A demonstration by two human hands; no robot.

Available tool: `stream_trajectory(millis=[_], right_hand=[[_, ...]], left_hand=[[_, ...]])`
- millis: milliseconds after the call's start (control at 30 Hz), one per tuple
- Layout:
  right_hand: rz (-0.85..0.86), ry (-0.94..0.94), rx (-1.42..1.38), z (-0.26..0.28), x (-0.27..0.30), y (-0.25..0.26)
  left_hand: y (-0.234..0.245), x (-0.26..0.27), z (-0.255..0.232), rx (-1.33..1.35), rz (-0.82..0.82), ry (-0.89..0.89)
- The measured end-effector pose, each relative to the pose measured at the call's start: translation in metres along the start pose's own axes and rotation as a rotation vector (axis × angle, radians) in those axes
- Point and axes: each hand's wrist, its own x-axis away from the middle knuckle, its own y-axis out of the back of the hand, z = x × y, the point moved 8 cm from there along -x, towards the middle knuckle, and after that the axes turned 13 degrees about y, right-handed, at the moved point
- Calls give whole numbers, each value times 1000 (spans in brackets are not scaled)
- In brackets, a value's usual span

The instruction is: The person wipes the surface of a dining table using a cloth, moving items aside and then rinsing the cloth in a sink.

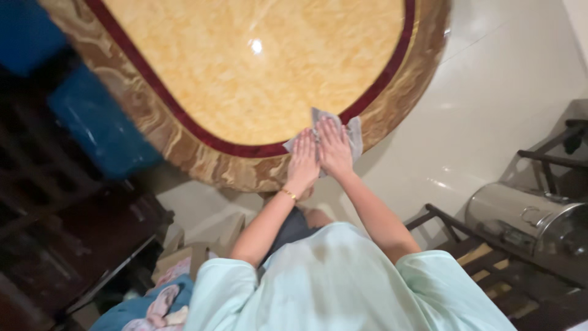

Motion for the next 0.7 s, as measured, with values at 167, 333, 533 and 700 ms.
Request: stream_trajectory(millis=[167, 333, 533, 700], right_hand=[[-195, -26, -61, -101, -1, 25], [-282, -104, -7, -212, -30, 37], [-257, -160, 15, -338, -78, 56], [-300, -114, -106, -414, -105, 75]], left_hand=[[-17, -73, -78, -71, -20, -37], [-17, -169, -141, 29, -45, -87], [-40, -287, -204, -3, -69, -65], [-64, -357, -247, 64, -15, -56]])
